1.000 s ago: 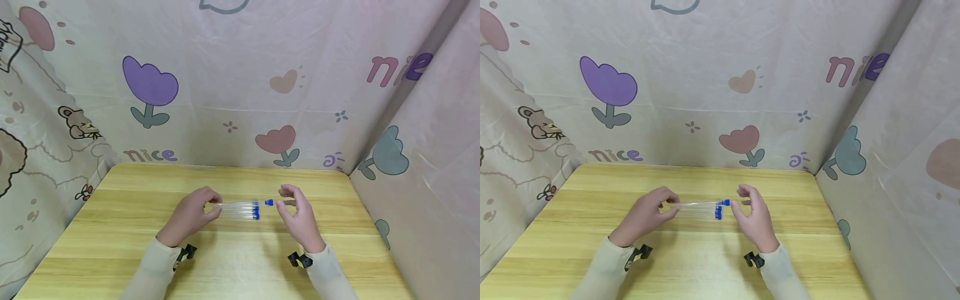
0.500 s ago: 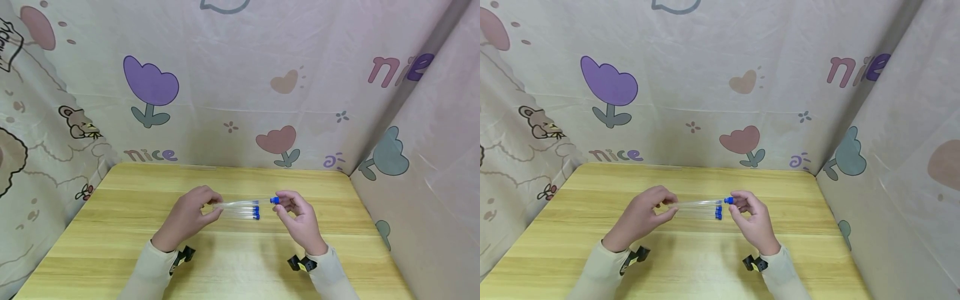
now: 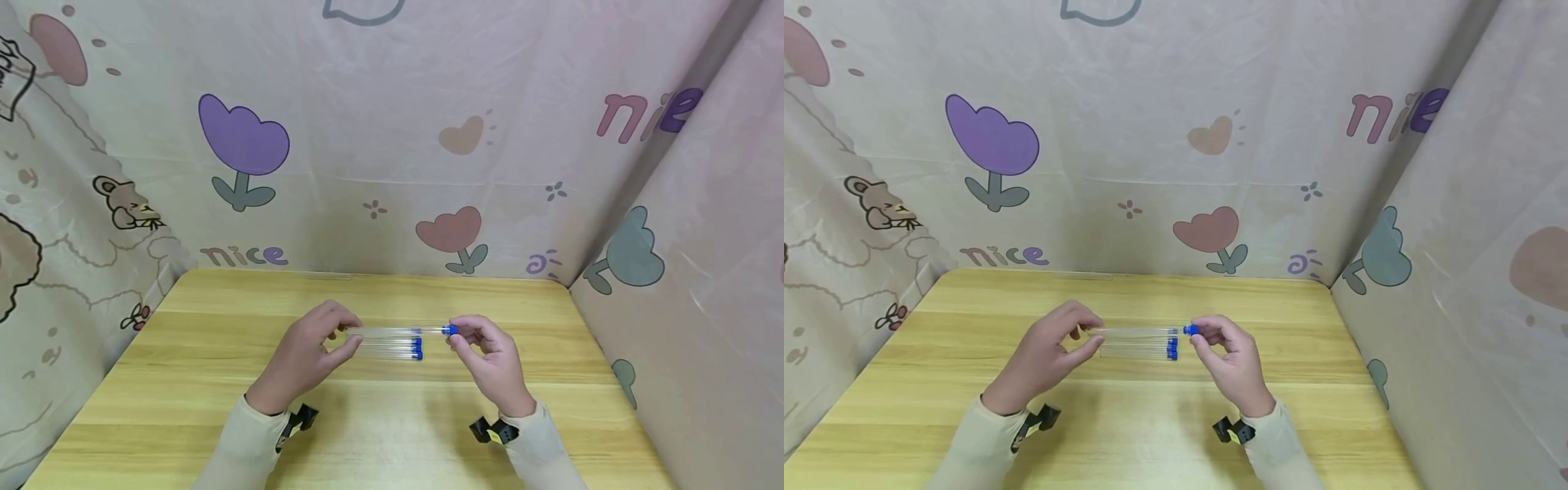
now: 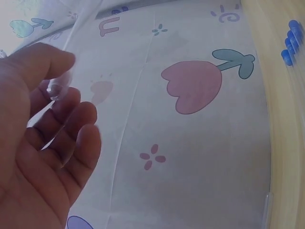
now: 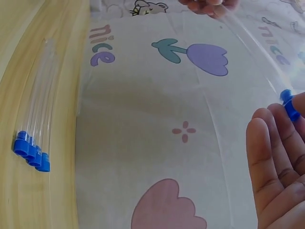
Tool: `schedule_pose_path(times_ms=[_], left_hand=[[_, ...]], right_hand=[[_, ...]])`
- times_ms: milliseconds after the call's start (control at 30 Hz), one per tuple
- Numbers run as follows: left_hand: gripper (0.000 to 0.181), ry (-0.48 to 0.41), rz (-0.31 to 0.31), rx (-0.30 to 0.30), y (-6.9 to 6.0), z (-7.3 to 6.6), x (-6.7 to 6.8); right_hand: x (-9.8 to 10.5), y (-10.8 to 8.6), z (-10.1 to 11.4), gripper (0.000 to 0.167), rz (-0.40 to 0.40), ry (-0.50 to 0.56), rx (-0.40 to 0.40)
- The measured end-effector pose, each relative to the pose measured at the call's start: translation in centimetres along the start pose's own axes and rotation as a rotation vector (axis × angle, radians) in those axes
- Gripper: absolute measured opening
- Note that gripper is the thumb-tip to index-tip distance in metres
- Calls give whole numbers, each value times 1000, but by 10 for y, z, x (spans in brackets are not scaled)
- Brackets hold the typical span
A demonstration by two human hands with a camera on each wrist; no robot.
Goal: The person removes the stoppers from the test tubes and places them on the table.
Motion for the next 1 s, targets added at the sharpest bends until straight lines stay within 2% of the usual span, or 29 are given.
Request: schedule_pose_path(times_ms=[300,633,1000], left_hand=[[26,-66,13,26,1,-4,-2],[24,-47,23,14,1,-5,-4],[19,-47,5,1,0,-3,-3]], right_hand=[[0,-1,4,24,-9,90,14],[-3,-1,2,31,3,41,2],[-7,-1,2,21,39,72,21]])
Point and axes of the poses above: each hand's wrist, its own y-axis towards the middle knuckle, its own x-axis out of the back of the hand, z = x × y, the point moved 9 cm from there along y, towards the middle knuckle, and after that the axes turned 9 degrees about -z, right-handed, at the moved point
